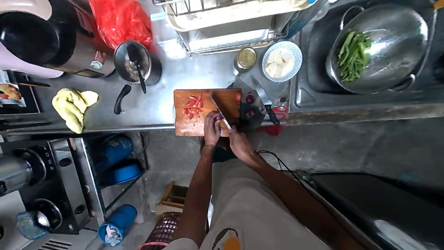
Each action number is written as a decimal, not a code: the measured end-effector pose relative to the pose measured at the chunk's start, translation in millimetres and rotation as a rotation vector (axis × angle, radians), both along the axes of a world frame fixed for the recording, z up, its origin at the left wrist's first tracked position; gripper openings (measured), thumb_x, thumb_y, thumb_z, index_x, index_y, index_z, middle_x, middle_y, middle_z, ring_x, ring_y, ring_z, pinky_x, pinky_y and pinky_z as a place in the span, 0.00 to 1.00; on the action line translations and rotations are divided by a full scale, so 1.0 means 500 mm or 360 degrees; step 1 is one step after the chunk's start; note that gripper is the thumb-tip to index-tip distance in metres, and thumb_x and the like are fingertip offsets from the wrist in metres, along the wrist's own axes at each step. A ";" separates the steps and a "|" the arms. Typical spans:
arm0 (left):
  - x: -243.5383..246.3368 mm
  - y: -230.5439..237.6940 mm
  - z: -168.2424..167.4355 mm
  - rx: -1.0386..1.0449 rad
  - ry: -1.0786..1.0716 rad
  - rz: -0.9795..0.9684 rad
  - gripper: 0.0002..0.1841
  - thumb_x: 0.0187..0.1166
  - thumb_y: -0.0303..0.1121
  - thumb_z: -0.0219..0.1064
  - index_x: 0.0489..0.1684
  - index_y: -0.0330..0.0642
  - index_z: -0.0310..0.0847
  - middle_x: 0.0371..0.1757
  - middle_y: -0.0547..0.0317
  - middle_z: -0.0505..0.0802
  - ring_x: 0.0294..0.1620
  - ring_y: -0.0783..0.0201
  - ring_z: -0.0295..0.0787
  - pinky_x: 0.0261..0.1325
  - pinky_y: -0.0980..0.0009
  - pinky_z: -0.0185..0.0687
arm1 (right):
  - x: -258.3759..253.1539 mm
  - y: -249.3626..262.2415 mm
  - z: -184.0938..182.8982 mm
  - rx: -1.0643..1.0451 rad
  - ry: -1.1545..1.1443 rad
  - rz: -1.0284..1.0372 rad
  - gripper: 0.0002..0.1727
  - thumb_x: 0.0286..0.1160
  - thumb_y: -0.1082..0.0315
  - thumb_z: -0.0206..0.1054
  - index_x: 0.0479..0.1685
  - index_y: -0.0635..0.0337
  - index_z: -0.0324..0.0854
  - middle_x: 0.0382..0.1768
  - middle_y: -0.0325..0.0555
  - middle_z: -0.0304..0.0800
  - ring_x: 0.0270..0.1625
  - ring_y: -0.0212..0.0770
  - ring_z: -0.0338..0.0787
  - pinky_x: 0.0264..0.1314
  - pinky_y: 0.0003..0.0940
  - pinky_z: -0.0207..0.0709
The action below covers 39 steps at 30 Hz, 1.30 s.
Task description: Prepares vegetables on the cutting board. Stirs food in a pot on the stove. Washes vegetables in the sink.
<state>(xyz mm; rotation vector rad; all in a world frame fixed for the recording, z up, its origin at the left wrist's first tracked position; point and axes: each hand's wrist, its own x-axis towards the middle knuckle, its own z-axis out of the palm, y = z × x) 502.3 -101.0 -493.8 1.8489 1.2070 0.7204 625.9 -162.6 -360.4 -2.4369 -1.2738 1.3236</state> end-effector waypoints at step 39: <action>0.007 0.019 -0.005 0.0054 0.0035 -0.0024 0.19 0.88 0.38 0.54 0.66 0.36 0.81 0.75 0.44 0.83 0.79 0.51 0.77 0.83 0.56 0.72 | 0.009 0.031 -0.016 -0.0093 0.0045 -0.0031 0.20 0.94 0.62 0.50 0.74 0.63 0.73 0.44 0.64 0.90 0.49 0.64 0.93 0.52 0.61 0.86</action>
